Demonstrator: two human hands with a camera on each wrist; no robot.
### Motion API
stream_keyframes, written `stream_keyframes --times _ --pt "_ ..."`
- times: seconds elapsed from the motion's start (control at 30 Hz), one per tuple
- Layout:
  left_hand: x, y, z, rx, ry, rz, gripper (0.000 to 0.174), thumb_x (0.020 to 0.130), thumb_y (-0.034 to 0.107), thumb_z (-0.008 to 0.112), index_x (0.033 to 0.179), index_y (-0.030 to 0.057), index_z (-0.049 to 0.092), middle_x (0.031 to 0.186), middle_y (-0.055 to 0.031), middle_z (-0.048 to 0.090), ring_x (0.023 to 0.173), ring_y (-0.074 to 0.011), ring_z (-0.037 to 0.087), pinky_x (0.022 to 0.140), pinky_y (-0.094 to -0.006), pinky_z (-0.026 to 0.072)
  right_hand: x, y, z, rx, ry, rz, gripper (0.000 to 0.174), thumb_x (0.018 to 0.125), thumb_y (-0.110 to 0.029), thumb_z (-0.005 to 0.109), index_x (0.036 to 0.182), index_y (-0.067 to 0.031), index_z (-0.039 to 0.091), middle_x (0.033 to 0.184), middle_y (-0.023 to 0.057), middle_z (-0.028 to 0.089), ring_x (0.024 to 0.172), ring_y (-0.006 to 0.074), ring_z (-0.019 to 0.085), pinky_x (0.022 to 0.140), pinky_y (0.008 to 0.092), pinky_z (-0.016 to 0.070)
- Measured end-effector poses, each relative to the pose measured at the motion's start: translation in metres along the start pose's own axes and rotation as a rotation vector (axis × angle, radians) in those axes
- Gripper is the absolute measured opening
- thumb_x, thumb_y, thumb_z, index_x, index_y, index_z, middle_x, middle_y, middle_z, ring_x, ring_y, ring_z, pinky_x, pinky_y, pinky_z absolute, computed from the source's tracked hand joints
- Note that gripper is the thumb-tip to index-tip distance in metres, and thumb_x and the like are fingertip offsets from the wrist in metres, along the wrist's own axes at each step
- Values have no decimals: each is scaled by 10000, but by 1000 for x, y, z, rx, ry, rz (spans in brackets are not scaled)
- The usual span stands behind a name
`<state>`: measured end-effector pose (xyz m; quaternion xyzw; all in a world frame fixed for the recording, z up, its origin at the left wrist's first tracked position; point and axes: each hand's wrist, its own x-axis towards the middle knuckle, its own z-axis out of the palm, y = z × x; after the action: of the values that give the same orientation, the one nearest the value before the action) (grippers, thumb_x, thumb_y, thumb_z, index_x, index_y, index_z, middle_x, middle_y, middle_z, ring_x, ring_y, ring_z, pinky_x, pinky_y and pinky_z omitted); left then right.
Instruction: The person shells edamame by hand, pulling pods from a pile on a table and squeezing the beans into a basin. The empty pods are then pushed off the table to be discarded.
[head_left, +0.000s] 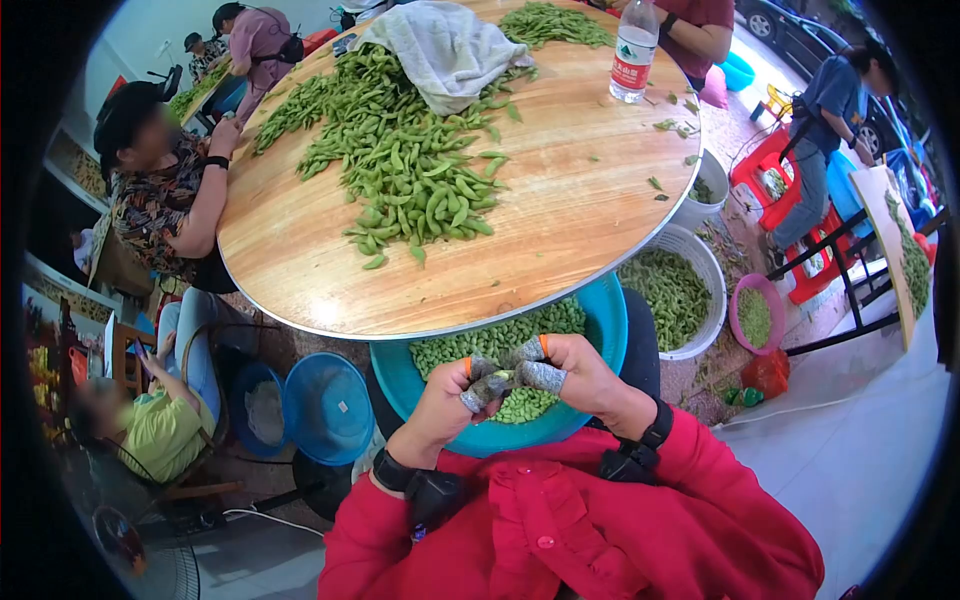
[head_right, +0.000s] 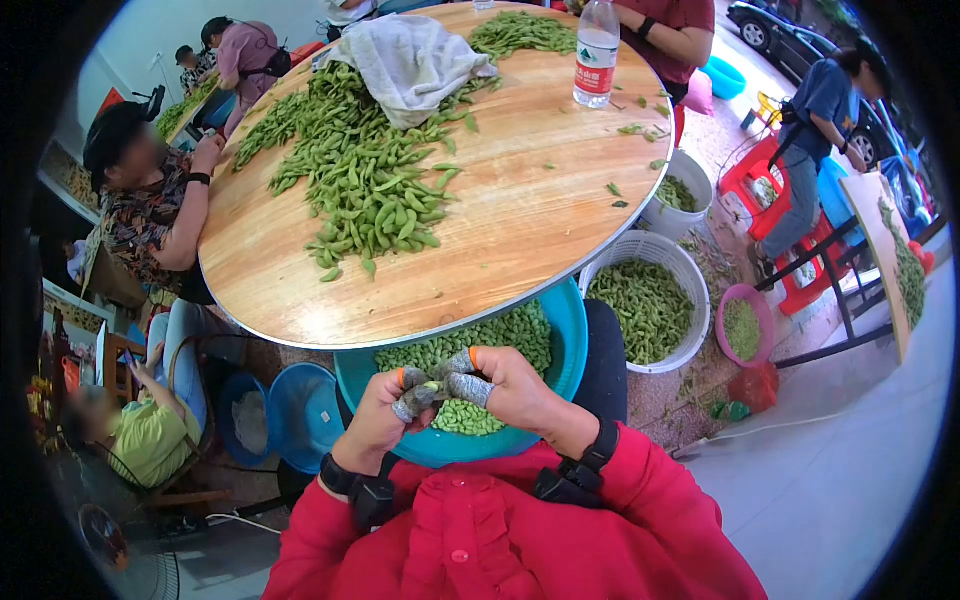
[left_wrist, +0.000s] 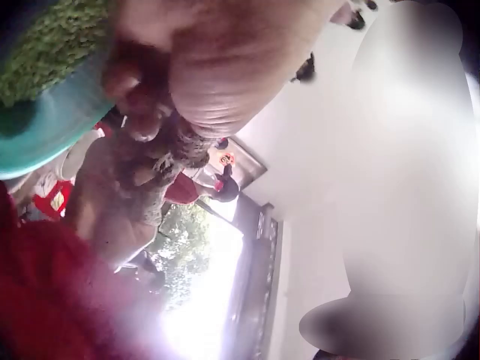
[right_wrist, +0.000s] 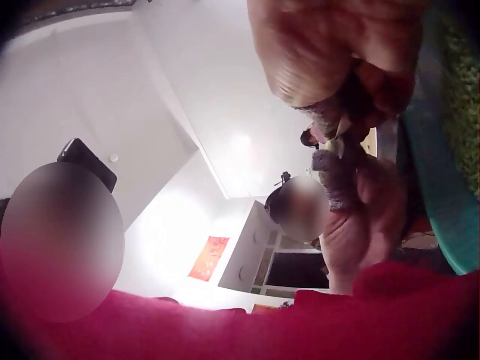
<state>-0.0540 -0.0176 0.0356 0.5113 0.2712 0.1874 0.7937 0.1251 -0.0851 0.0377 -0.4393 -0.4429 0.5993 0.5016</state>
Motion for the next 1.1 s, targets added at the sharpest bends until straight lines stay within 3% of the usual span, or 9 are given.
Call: stream_keyframes --times 0.07,0.17,0.2,0.47,0.67,0.9,1.0,1.07,1.1 --pt "1 3 -3 -156 -76 -68 67 779 72 610 810 23 578 615 5 547 530 -41 479 459 -183 382 0 1 0 25 -18 -8 122 819 -90 538 879 10 572 787 -2 578 727 46 486 660 217 418" --pt "7 -3 11 264 381 215 91 772 68 617 827 4 585 641 -16 573 542 -45 498 459 -183 391 1 3 4 41 124 -7 99 812 -79 545 844 10 572 764 -3 575 699 43 477 622 216 415" --pt "6 -2 12 394 398 269 109 768 56 617 848 -12 588 678 -39 596 561 -51 515 471 -186 406 1 3 4 -18 135 -28 93 808 -71 545 841 12 571 753 0 574 684 44 474 607 217 413" --pt "8 3 12 98 277 98 93 794 42 554 874 0 578 680 -44 588 539 -78 515 463 -202 408 4 -13 14 -291 118 -226 68 771 -28 560 821 16 574 656 28 547 603 62 441 528 238 391" --pt "9 -8 12 -65 320 30 62 789 50 534 839 47 570 659 -23 560 514 -76 485 435 -191 366 4 4 12 -323 158 -191 76 767 -47 574 820 7 584 651 32 543 579 63 419 492 251 371" --pt "11 -8 15 -376 298 -114 117 784 58 528 896 58 563 669 -18 548 521 -87 477 443 -187 348 2 9 5 -9 137 -87 126 820 -83 536 893 13 575 727 0 564 661 51 472 583 219 410" --pt "8 -11 5 -306 188 -79 180 781 77 562 959 51 555 650 -8 542 550 -89 502 473 -198 378 -6 -3 -13 -17 221 -35 178 833 -92 515 963 14 576 792 15 596 697 65 515 618 219 428" --pt "6 -23 0 49 221 77 244 784 127 583 1009 39 547 628 -11 548 556 -84 513 485 -218 395 -17 -6 -44 -155 363 -84 211 829 -124 510 980 8 576 871 54 620 674 70 519 585 200 414" --pt "5 -26 -2 229 240 157 279 786 153 593 1033 33 543 617 -13 551 559 -82 518 491 -229 404 -23 -7 -62 -134 537 -74 219 828 -153 510 965 5 577 826 37 615 657 68 515 568 193 400"
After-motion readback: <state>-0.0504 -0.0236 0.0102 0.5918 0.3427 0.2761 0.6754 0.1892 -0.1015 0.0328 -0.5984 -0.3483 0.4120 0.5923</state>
